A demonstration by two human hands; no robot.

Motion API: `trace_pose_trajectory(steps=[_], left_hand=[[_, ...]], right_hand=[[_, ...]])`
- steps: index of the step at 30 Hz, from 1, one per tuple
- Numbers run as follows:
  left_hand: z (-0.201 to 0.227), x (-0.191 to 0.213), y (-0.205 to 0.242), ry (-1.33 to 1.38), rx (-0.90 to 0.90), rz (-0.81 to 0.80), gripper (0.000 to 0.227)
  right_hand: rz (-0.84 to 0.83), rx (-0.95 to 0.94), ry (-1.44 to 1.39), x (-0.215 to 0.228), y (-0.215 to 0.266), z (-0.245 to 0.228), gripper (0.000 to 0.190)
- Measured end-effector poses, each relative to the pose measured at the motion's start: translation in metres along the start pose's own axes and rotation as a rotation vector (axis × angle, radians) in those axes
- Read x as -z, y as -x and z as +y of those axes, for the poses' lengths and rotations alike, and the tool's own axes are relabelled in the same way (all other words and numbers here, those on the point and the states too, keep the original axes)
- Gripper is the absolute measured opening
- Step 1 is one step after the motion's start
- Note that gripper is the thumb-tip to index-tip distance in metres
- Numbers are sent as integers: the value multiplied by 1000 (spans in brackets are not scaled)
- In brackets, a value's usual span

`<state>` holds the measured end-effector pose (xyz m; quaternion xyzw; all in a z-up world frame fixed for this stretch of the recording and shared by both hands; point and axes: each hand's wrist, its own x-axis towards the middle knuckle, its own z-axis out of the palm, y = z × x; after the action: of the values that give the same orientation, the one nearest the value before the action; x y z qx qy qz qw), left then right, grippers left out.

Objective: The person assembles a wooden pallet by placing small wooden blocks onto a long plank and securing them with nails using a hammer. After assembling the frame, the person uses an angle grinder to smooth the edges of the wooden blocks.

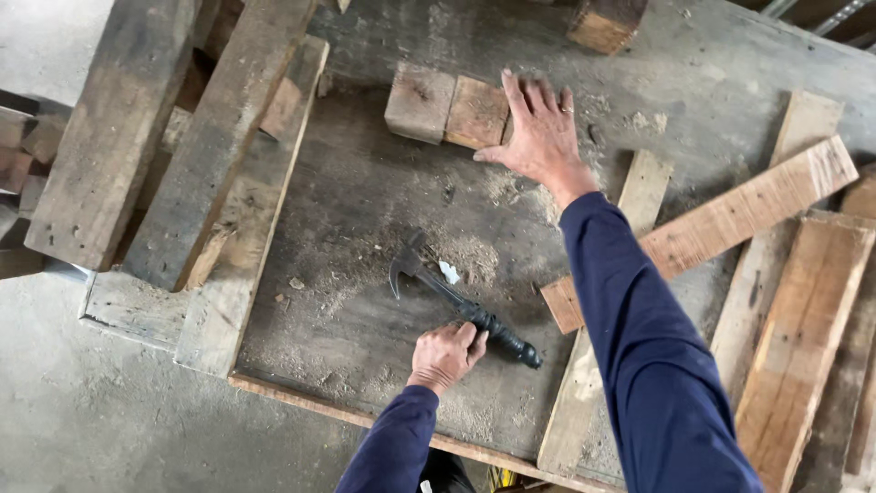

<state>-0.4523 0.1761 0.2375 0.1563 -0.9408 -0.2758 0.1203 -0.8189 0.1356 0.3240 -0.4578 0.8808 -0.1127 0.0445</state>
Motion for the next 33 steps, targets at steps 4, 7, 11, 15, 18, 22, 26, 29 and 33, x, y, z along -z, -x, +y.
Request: trace_pose_trajectory(steps=[4,7,11,15,18,22,26,29,33], left_hand=[[-1,3,-3,17,25,-48,34],[1,5,0,14,35,-76,35],[0,5,0,64,52,-106,34],[-7,-3,4,88,-2,-42,31],[-21,-8,8,158,8,-204,26],[-32,27,-11,637,171,-75,26],[-70,101,-112,657,229,-51,37],[-85,154,-224,175,183,-237,78],[-79,191,-326,-528,-135,-468,132]], right_hand=[[-101,12,4,-2,-12,7,127],[-95,-82,-136,8,0,-4,113],[67,-111,-471,45,77,-32,114],[196,-96,-421,66,203,-83,107],[49,-357,-475,61,292,-118,109],[-166,-709,-457,56,373,-151,113],[-320,-682,-368,39,387,-175,120],[-212,-441,-267,12,363,-194,108],[-190,-256,-170,-13,326,-205,99]])
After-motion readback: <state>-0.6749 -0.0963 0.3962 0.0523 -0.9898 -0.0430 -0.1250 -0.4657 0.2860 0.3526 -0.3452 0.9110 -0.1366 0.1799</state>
